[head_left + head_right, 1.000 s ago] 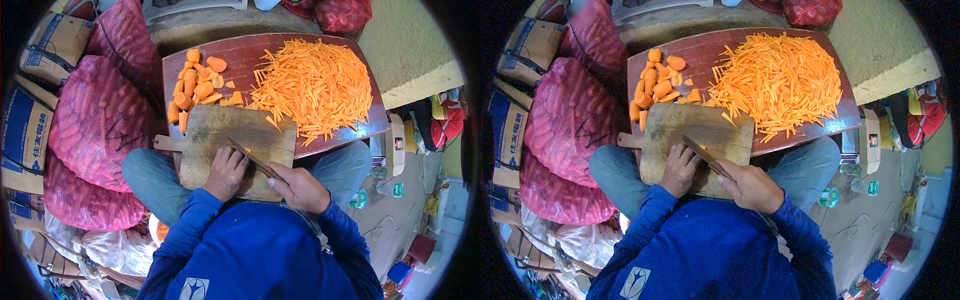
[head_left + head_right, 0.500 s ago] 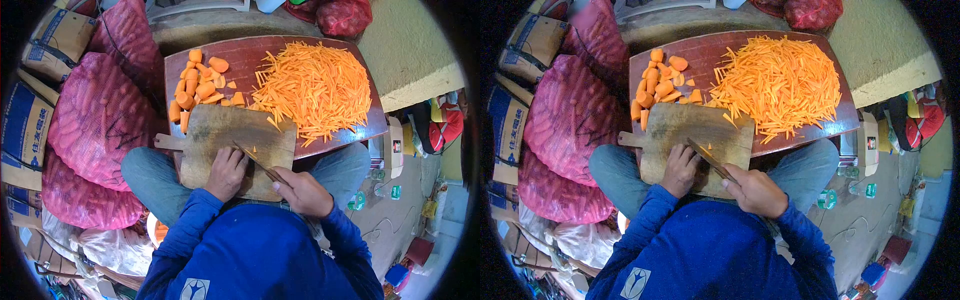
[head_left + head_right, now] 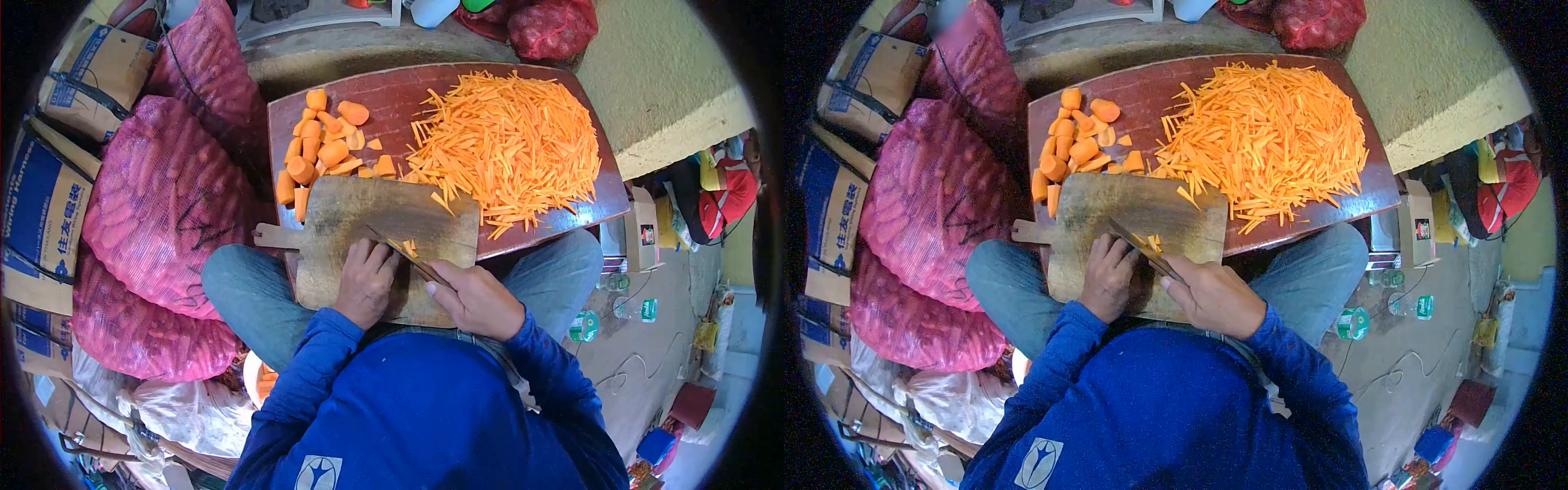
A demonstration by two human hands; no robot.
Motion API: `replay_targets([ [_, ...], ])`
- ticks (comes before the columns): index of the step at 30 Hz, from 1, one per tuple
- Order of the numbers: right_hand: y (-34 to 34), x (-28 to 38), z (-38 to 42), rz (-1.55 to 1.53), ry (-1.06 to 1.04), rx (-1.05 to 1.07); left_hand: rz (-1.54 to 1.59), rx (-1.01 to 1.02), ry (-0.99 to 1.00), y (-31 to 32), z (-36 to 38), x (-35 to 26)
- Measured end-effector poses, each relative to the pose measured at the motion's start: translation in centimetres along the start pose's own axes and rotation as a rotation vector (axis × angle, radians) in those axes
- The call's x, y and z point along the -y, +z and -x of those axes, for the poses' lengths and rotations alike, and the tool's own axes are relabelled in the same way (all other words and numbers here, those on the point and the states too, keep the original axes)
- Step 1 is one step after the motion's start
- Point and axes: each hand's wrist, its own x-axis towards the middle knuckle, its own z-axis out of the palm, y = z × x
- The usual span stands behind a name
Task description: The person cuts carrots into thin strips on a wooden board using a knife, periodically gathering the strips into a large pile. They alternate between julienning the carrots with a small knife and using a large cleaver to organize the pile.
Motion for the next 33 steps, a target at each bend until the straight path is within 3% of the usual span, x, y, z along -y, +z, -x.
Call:
replay_targets([
  [6,-0.4,0.3,1.2,-0.074,0.021,0.052,0.013,-0.020,-0.050,-0.1,0.2,-0.1],
  [12,1.0,-0.2,-0.7,0.022,-0.052,-0.027,0.031,-0.049,-0.019,0.3,-0.1,0.4],
  [18,0.1,0.8,0.3,-0.120,0.068,0.043,0.024,-0.058,-0.034,0.0,0.2,0.2],
  [24,0.9,-0.1,-0.6,-0.073,-0.049,-0.064,0.029,-0.060,-0.030,0.4,0.0,0.3],
  [26,-0.2,0.9,-0.1,-0.106,0.058,0.023,0.032,-0.073,-0.040,0.4,0.1,0.2],
  [30,0.0,1.1,0.8,-0.116,0.062,0.036,0.018,-0.066,-0.046,0.0,-0.1,0.0],
  [33,1.3,0.1,0.3,-0.071,0.013,-0.037,0.030,-0.083,-0.040,0.5,-0.2,0.4],
])
